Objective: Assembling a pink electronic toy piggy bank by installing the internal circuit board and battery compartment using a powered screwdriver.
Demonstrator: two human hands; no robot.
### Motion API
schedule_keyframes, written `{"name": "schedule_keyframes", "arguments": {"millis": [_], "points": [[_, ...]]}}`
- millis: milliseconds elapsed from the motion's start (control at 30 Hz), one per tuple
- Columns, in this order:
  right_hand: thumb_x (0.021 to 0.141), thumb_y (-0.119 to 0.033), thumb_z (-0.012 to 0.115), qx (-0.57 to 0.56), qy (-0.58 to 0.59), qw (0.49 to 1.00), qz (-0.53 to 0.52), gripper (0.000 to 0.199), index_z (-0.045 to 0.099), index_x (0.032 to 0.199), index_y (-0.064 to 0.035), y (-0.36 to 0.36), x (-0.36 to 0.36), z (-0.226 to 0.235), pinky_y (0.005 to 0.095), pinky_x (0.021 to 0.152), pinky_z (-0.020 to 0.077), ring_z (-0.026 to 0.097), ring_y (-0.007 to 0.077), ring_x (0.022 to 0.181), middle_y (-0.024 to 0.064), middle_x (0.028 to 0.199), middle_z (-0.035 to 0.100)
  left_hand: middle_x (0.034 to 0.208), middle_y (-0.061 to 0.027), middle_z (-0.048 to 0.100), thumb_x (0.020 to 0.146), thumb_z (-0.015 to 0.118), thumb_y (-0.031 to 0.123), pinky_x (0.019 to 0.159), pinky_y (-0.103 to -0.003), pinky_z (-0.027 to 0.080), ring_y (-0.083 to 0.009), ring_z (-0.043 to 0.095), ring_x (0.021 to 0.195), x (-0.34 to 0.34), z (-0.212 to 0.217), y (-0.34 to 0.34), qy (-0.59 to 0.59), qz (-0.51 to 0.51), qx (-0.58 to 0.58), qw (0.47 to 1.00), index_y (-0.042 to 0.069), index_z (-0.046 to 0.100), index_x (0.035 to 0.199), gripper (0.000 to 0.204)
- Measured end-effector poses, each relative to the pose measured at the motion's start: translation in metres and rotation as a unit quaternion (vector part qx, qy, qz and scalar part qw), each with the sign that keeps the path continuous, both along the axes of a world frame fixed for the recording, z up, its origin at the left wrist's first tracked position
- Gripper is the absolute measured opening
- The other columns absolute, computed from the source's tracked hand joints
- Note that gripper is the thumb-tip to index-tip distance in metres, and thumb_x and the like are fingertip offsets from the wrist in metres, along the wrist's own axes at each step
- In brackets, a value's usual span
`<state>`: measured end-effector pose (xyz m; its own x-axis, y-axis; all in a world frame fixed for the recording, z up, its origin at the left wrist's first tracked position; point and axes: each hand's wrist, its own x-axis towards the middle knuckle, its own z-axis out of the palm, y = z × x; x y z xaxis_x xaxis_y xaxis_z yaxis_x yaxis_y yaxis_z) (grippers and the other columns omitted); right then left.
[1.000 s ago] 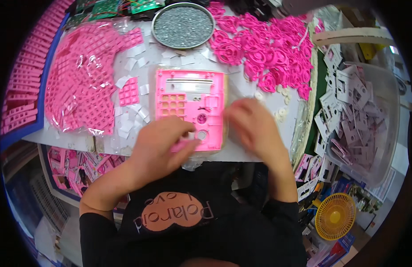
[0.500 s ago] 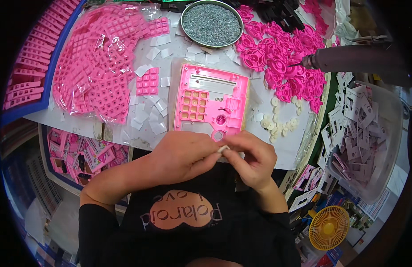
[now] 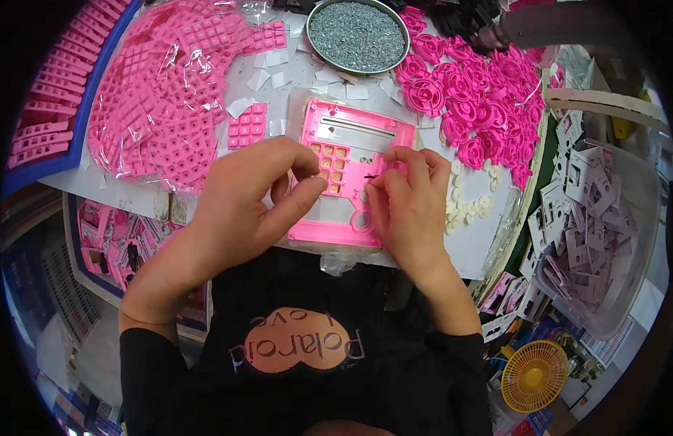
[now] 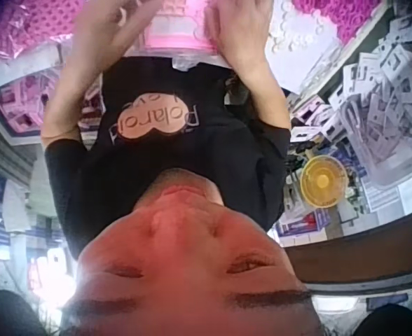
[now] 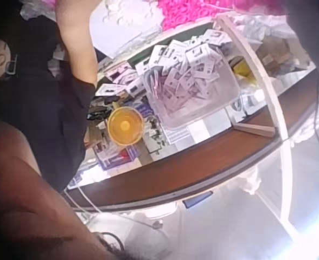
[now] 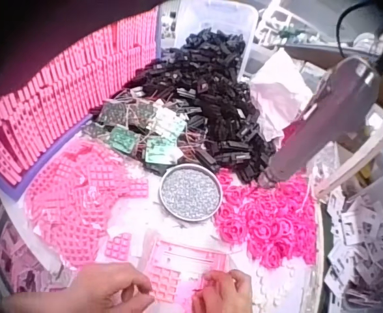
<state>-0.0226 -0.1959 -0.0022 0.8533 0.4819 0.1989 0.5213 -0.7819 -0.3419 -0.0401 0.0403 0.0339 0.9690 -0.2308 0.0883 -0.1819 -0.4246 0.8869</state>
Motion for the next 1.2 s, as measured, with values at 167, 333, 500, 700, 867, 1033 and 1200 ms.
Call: {"name": "schedule_keyframes", "arguments": {"millis": [167, 333, 500, 700, 867, 1033, 1200], "points": [[0.074, -0.005, 0.075, -0.014, 0.012, 0.999, -0.034, 0.019, 0.064, 0.089, 0.0003, 0.007, -0.003, 0.0, 0.0501, 0.088, 0.0421, 0.048, 0.0385, 0.111, 0.0107, 0.121, 0.057, 0.076, -0.0056, 0.062, 0.09, 0.07, 0.01, 0.054, -0.031, 0.042, -0.016, 0.056, 0.063, 0.057, 0.014, 0.008, -0.173, -0.049, 0.117, 0.977, 0.003, 0.064, 0.092, 0.009], [0.073, -0.005, 0.076, 0.008, 0.032, 0.998, -0.051, 0.024, 0.064, 0.093, -0.0013, 0.007, -0.004, -0.001, 0.0496, 0.089, 0.0413, 0.047, 0.0383, 0.108, 0.0122, 0.118, 0.057, 0.08, -0.0149, 0.074, 0.086, 0.065, 0.013, 0.063, -0.043, 0.057, -0.0276, 0.074, 0.078, 0.159, 0.001, -0.016, -0.162, -0.067, 0.427, 0.887, 0.007, 0.074, 0.086, 0.011], [0.074, -0.007, 0.078, 0.081, 0.038, 0.994, -0.065, 0.03, 0.062, 0.099, -0.0023, -0.002, -0.003, -0.001, 0.0469, 0.093, 0.0412, 0.049, 0.035, 0.108, 0.0144, 0.111, 0.058, 0.098, -0.015, 0.077, 0.075, 0.076, 0.01, 0.074, -0.04, 0.06, -0.0296, 0.075, 0.093, 0.211, -0.037, -0.049, -0.001, -0.146, 0.57, 0.809, 0.008, 0.08, 0.091, 0.016], [0.089, 0.0, 0.07, 0.448, -0.161, 0.873, -0.104, 0.033, 0.056, 0.119, 0.0015, -0.081, 0.083, 0.043, 0.0281, 0.085, 0.0483, 0.06, 0.018, 0.097, 0.0125, 0.112, 0.062, 0.092, -0.0145, 0.077, 0.077, 0.072, 0.015, 0.071, -0.041, 0.06, -0.03, 0.075, 0.087, 0.208, -0.031, -0.047, -0.07, -0.126, 0.558, 0.817, 0.009, 0.079, 0.086, 0.013], [0.096, -0.018, 0.065, 0.578, 0.146, 0.792, 0.131, 0.057, 0.044, 0.142, 0.0083, -0.068, 0.156, 0.104, 0.0456, 0.103, 0.0493, 0.064, 0.0324, 0.111, 0.0235, 0.129, 0.06, 0.085, -0.0149, 0.075, 0.079, 0.064, 0.018, 0.065, -0.043, 0.058, -0.0296, 0.074, 0.078, 0.213, -0.04, -0.041, -0.17, -0.114, 0.516, 0.832, 0.009, 0.077, 0.079, 0.016], [0.091, -0.021, 0.069, 0.395, 0.219, 0.875, 0.175, 0.064, 0.042, 0.145, 0.0012, -0.086, 0.16, 0.1, 0.0489, 0.098, 0.0487, 0.062, 0.0365, 0.105, 0.0182, 0.113, 0.064, 0.084, -0.0138, 0.074, 0.081, 0.064, 0.015, 0.067, -0.045, 0.056, -0.0307, 0.073, 0.077, 0.192, -0.028, -0.029, -0.205, -0.075, 0.523, 0.824, 0.009, 0.074, 0.079, 0.013], [0.089, -0.015, 0.069, 0.581, 0.24, 0.746, 0.221, 0.067, 0.039, 0.148, -0.0074, -0.025, 0.078, 0.067, 0.0404, 0.074, 0.0499, 0.061, 0.0255, 0.08, 0.0102, 0.087, 0.062, 0.08, -0.0096, 0.065, 0.086, 0.07, 0.018, 0.069, -0.042, 0.051, -0.0309, 0.065, 0.075, 0.08, -0.025, -0.032, -0.232, -0.17, 0.233, 0.929, 0.009, 0.069, 0.09, 0.01]]}}
